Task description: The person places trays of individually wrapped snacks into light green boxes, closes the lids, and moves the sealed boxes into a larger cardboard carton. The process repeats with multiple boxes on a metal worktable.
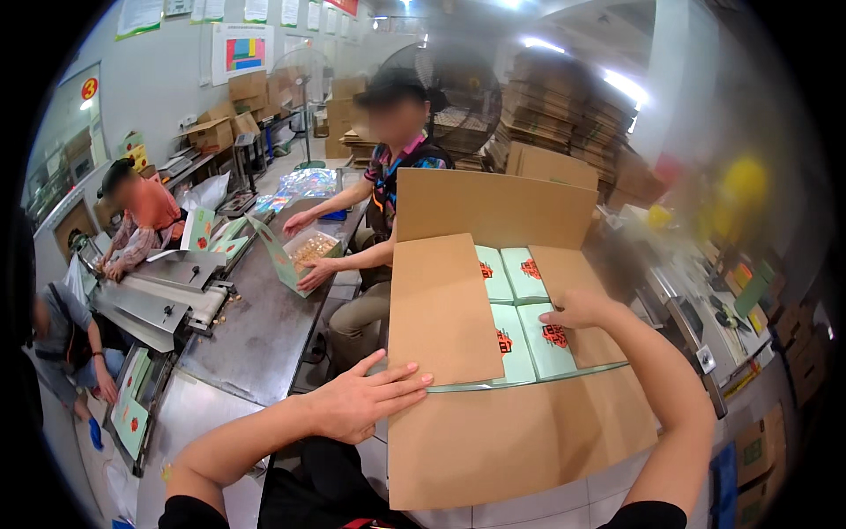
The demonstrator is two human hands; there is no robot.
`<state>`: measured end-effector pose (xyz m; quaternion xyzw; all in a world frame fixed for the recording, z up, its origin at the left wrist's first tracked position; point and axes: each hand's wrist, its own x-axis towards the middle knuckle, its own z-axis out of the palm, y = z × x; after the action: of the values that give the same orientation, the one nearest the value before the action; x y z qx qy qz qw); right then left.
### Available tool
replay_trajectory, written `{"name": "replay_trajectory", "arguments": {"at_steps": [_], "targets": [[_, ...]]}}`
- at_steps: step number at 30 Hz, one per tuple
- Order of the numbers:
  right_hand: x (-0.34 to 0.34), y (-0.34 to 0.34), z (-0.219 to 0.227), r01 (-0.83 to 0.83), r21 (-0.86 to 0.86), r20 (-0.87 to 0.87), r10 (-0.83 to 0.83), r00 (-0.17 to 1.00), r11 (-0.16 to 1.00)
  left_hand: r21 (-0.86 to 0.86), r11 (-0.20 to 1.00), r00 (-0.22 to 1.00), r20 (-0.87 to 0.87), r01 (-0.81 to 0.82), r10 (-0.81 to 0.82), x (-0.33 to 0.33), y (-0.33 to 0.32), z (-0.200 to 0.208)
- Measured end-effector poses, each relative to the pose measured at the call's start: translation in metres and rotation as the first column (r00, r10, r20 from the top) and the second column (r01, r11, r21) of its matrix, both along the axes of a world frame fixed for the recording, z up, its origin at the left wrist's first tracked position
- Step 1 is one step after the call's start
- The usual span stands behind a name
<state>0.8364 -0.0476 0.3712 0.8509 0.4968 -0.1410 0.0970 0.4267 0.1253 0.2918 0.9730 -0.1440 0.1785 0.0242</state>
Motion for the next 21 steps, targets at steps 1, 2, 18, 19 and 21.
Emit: {"name": "replay_trajectory", "arguments": {"at_steps": [1, 2, 18, 19, 21], "targets": [[-0.001, 0.001, 0.003, 0.02, -0.039, -0.022, -0.021, 1.0, 0.999, -0.009, 1.0, 1.0, -0.007, -0.011, 0.011, -0.002, -0.003, 0.003], [-0.003, 0.003, 0.01, 0.038, -0.08, -0.041, -0.041, 0.998, 0.996, -0.084, 0.996, 0.997, 0.074, 0.002, 0.004, 0.0, -0.006, 0.0], [0.06, 0.021, 0.058, 0.14, -0.522, -0.524, -0.445, 0.726, 0.842, -0.94, 0.232, 0.829, -0.085, -0.25, 0.552, 0.06, -0.036, -0.009], [0.055, 0.024, 0.056, 0.132, -0.555, -0.513, -0.463, 0.723, 0.821, -0.946, 0.216, 0.831, -0.085, -0.24, 0.55, 0.063, -0.035, -0.009], [0.05, 0.026, 0.064, 0.161, -0.527, -0.489, -0.452, 0.746, 0.835, -0.941, 0.29, 0.796, 0.039, -0.174, 0.604, 0.07, -0.035, -0.006]]}}
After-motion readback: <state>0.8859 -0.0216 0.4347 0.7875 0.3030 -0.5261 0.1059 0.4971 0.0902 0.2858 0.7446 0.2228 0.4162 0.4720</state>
